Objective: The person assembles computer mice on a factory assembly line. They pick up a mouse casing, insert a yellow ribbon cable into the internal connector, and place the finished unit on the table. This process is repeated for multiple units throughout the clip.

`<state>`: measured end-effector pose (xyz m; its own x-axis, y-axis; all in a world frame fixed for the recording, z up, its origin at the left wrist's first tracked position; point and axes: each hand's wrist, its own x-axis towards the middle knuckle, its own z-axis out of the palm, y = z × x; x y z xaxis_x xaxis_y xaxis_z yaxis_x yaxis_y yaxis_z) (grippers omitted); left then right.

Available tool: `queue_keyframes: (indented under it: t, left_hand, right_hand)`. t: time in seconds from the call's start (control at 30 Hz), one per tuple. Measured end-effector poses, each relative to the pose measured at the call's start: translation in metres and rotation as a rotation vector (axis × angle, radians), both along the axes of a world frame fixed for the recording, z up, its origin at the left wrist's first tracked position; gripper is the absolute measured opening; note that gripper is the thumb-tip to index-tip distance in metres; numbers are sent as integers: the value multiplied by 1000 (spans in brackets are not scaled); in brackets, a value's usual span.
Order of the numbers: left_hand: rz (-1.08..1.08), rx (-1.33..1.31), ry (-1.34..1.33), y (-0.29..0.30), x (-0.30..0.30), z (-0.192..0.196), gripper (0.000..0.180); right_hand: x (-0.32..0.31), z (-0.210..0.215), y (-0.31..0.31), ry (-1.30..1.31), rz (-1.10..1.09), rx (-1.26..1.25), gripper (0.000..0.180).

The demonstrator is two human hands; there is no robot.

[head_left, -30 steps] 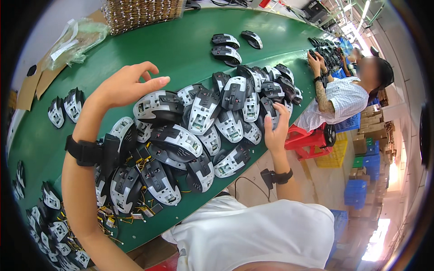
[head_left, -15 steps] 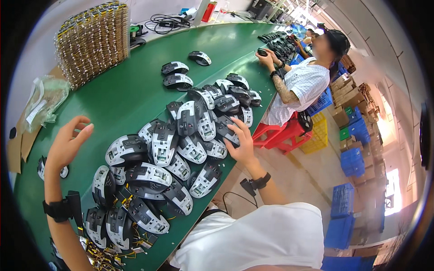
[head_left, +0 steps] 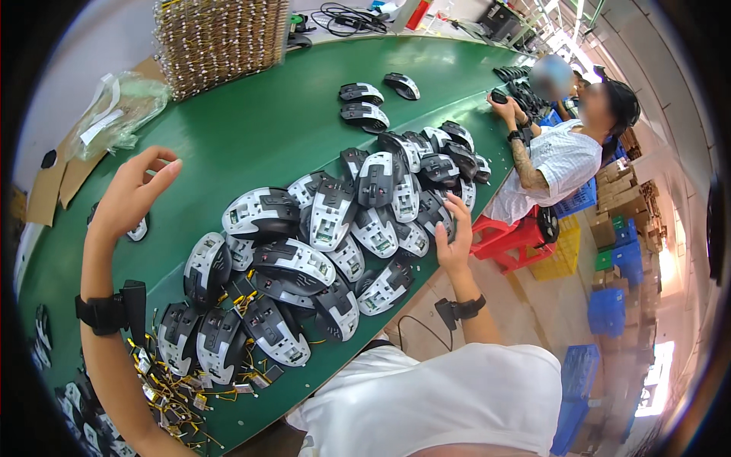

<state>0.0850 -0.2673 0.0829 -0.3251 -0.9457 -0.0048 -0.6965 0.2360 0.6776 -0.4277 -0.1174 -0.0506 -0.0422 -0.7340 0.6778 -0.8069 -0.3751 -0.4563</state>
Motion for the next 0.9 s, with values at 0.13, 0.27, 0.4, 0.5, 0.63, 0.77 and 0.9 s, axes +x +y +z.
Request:
queue_keyframes:
  t: [0.13, 0.27, 0.4, 0.5, 0.63, 0.77, 0.9]
  left_hand:
    - [104, -19, -91, -4, 42, 1, 40]
    - [149, -92, -234, -8, 112, -20, 44]
    - [252, -73, -423, -6, 141, -28, 58]
    - [263, -26, -528, -1, 143, -39, 56]
    - [432, 3, -569, 10, 160, -72, 67]
    - [661, -42, -424, 5, 163, -84, 75]
    - [702, 64, -502, -8, 149, -106, 73]
  right_hand:
    - [-11, -1, -1, 14, -36, -39, 41]
    - [-8, 44, -27, 197, -105, -147, 34]
    - [33, 135, -102, -92, 129, 161, 20]
    - [122, 192, -170, 134, 551, 411, 22]
    - [289, 184, -251, 643, 787, 553, 39]
    - [454, 142, -253, 963, 691, 696, 65]
    - [532, 100, -226, 1105, 615, 922, 94]
